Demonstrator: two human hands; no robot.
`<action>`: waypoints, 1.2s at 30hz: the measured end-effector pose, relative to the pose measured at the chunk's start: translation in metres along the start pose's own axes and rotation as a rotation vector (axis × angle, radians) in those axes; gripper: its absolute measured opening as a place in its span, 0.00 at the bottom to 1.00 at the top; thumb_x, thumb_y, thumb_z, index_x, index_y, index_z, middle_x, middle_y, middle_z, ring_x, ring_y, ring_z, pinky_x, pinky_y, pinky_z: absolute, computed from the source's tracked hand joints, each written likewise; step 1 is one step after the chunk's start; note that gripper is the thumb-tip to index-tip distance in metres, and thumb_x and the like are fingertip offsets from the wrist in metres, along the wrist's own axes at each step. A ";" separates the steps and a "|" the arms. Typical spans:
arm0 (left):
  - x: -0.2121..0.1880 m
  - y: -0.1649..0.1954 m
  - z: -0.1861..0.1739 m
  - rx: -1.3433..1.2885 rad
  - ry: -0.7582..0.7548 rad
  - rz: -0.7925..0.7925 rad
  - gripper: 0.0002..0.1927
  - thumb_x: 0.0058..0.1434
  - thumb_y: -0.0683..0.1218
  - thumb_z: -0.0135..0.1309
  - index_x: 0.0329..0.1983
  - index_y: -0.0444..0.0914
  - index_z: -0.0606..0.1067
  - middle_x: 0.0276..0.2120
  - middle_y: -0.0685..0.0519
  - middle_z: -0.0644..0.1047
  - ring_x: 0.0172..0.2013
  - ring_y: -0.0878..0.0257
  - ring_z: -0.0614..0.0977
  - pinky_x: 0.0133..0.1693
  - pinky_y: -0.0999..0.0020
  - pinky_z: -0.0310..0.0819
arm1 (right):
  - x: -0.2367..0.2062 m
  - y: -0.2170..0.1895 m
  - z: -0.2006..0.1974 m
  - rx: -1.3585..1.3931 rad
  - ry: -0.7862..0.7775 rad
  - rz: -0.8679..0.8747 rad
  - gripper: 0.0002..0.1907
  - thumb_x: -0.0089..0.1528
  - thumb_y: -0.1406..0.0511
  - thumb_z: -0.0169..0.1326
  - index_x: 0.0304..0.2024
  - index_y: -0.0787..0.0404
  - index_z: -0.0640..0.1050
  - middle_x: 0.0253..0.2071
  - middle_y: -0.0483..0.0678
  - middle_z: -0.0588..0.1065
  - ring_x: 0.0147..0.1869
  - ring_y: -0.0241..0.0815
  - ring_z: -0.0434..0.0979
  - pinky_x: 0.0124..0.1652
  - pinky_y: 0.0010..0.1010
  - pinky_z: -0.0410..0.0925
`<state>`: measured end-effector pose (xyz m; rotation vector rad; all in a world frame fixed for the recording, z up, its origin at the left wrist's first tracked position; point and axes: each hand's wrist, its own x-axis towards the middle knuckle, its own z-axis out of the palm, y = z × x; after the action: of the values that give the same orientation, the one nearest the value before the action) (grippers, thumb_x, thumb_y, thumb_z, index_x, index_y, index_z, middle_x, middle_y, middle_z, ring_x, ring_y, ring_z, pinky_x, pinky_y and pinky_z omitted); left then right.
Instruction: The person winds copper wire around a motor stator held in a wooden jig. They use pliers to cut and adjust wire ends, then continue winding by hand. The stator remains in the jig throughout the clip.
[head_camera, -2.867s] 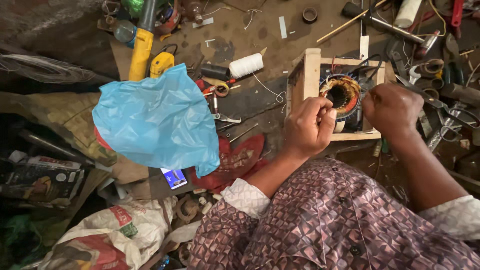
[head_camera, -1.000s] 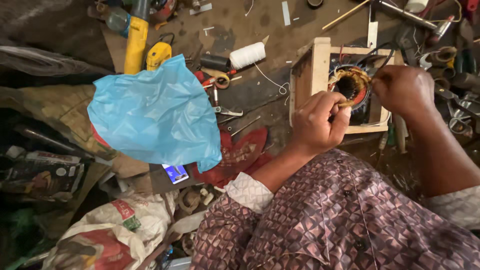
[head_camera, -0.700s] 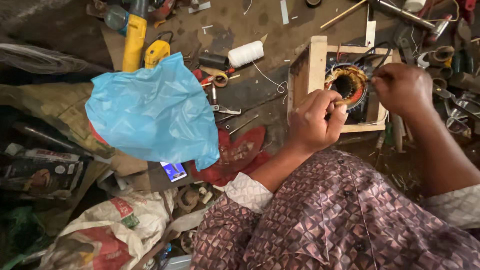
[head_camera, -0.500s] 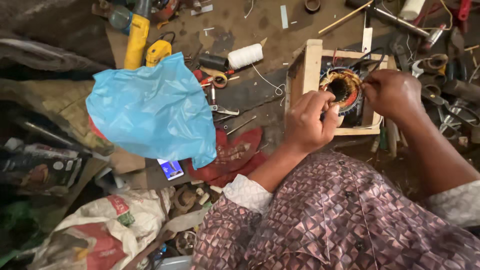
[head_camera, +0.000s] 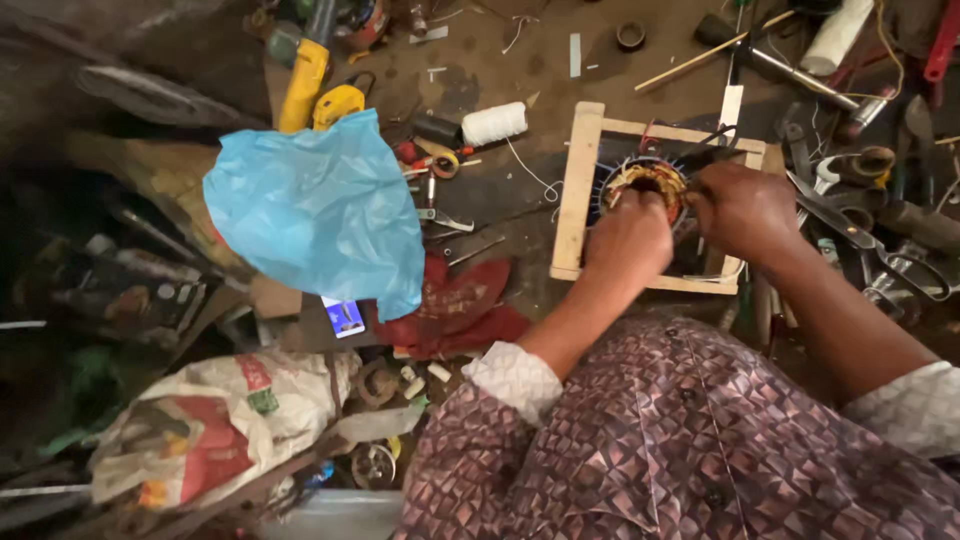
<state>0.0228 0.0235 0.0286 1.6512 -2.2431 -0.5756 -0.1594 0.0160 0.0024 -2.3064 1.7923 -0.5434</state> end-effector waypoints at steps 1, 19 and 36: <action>0.005 -0.002 0.008 0.031 0.004 -0.034 0.13 0.61 0.43 0.47 0.43 0.31 0.75 0.41 0.36 0.78 0.35 0.41 0.85 0.35 0.49 0.80 | 0.000 0.000 -0.003 0.022 -0.016 0.004 0.10 0.62 0.60 0.59 0.42 0.57 0.81 0.40 0.52 0.79 0.42 0.57 0.80 0.40 0.47 0.72; 0.037 0.013 0.017 0.185 -0.039 -0.113 0.10 0.54 0.47 0.54 0.31 0.39 0.83 0.34 0.43 0.83 0.36 0.46 0.86 0.36 0.50 0.79 | -0.007 0.040 -0.033 0.219 0.033 -0.191 0.08 0.61 0.60 0.63 0.41 0.55 0.83 0.38 0.48 0.79 0.41 0.53 0.80 0.39 0.44 0.71; 0.021 0.013 0.011 0.021 0.148 -0.194 0.12 0.55 0.45 0.53 0.40 0.37 0.79 0.43 0.43 0.82 0.41 0.44 0.85 0.42 0.48 0.80 | -0.001 0.039 -0.022 0.090 -0.186 -0.099 0.17 0.59 0.59 0.62 0.49 0.56 0.81 0.39 0.54 0.80 0.42 0.59 0.79 0.40 0.50 0.71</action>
<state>0.0004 0.0083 0.0252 1.8703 -2.0066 -0.4594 -0.2033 0.0086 0.0087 -2.3090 1.5458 -0.3995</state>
